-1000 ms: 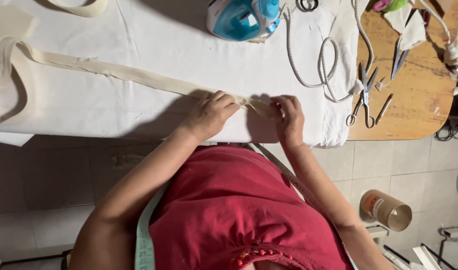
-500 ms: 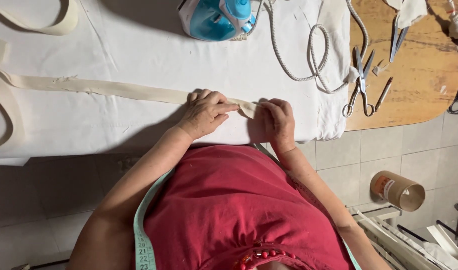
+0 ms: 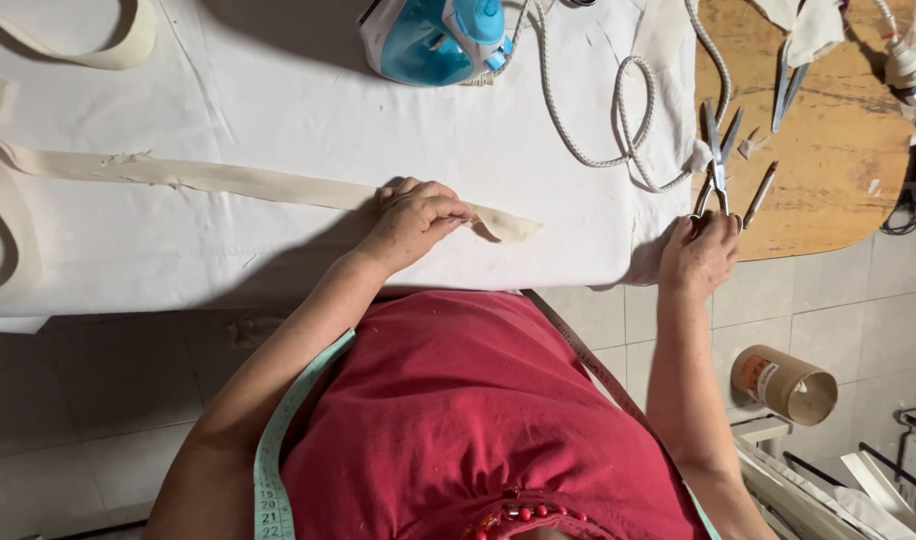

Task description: Turning a sewn fabric tube inside out by bunching it onto a pair of scissors and pulling it through.

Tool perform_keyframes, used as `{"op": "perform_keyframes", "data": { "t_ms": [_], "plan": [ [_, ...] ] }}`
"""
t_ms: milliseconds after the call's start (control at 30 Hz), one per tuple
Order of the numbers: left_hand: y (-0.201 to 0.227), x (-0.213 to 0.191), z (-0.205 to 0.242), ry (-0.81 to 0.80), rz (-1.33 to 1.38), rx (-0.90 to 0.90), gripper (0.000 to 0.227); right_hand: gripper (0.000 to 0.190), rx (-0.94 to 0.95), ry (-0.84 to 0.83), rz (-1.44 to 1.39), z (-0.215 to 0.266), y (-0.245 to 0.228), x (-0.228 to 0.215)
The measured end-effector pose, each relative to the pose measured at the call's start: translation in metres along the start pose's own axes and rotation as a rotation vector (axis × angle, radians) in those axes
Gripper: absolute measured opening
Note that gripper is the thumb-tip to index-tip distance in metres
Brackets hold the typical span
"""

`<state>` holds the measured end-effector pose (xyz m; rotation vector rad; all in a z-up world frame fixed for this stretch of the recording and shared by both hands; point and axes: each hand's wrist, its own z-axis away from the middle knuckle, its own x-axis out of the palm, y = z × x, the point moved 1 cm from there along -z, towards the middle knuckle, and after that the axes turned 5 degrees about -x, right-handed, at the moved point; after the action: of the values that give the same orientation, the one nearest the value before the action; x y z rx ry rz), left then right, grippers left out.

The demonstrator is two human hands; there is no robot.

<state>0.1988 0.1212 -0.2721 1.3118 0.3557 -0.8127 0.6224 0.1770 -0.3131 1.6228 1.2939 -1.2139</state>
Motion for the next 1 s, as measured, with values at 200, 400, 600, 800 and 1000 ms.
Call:
{"op": "perform_keyframes", "data": {
  "t_ms": [200,400,600,800,1000],
  "plan": [
    [-0.002,0.008,0.000,0.131,-0.011,0.026,0.011,0.024,-0.310,-0.009,-0.035,-0.001,0.011,-0.012],
    [-0.003,0.009,0.002,0.177,-0.075,0.073,0.014,0.039,-0.232,-0.015,0.004,-0.029,0.026,0.002],
    [-0.001,0.012,0.006,0.245,-0.034,0.095,0.011,0.063,-0.123,-0.357,-0.049,-0.046,0.027,-0.006],
    [-0.014,0.021,0.001,0.374,-0.036,0.132,0.018,0.055,-0.292,-0.395,-0.047,-0.044,0.019,-0.027],
    [0.002,0.010,0.006,0.285,0.382,0.072,0.036,0.019,0.115,-0.995,-0.454,-0.021,-0.039,-0.155]
  ]
}}
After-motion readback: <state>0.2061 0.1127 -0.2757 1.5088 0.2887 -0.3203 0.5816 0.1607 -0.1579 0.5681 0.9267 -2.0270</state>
